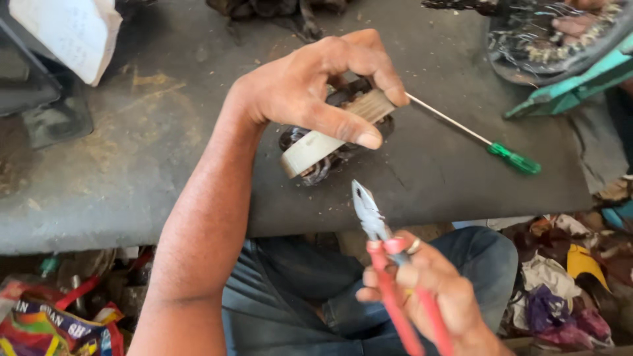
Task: The person uses a screwdriver and pliers to scrape and remove material from the slots of a cylindrical electrical component. They repeatedly rotate the component and switch between tools to clean the interior surfaces.
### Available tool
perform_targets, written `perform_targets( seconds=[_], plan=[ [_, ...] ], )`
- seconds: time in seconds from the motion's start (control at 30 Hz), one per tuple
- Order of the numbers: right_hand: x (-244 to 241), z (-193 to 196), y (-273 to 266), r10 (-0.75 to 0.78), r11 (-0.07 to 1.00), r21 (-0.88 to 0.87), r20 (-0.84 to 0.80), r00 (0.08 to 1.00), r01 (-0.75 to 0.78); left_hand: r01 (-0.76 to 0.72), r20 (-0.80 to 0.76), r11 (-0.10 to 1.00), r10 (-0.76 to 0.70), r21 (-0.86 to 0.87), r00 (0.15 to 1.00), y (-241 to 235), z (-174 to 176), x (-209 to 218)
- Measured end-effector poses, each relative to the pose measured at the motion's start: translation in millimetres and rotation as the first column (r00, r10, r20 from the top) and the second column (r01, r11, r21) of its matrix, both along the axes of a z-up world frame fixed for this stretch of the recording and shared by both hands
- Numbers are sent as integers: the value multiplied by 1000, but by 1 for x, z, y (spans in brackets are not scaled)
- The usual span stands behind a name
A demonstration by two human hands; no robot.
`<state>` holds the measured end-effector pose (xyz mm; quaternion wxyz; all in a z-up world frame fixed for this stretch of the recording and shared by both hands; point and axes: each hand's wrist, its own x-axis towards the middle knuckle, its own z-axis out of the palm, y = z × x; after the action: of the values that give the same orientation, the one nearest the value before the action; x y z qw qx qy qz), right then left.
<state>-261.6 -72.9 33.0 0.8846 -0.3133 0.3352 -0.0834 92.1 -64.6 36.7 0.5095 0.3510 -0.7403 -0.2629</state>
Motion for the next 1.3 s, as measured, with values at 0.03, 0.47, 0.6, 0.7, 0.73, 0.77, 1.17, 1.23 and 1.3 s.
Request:
perform_targets(
  seconds=[0.03,0.47,0.6,0.7,0.73,0.77,1.17,1.23,1.3],
  plan=[
    [2,7,4,77,994,-77,6,997,-76,-13,19,1000,13,-4,1000,-2,2,3],
    [34,21,-14,142,663,-661,-351,925,-353,-109,-11,994,109,21,994,5,-2,34],
    [29,42,-9,48,559,-818,-130,990,-135,-72,-176,984,101,164,979,1,-12,44],
    [42,57,-2,-4,155,-984,85,996,85,-69,-268,968,135,241,954,4,-23,50],
    [60,54,-6,8,12,-999,40,999,40,-72,-286,964,147,255,947,5,-24,52],
    [70,56,-10,9,-136,-991,-5,1000,-4,-76,-283,962,152,262,947,4,-23,52],
    [38,44,-53,-41,445,-444,-878,478,-778,-191,-154,972,211,138,965,-3,-10,46],
    [18,35,-50,55,630,-662,-483,874,-406,-136,-188,971,174,198,967,-5,-18,43],
    [-1,24,-39,48,776,-613,-182,982,-152,-124,-195,980,154,155,969,-2,-22,40]
  ],
)
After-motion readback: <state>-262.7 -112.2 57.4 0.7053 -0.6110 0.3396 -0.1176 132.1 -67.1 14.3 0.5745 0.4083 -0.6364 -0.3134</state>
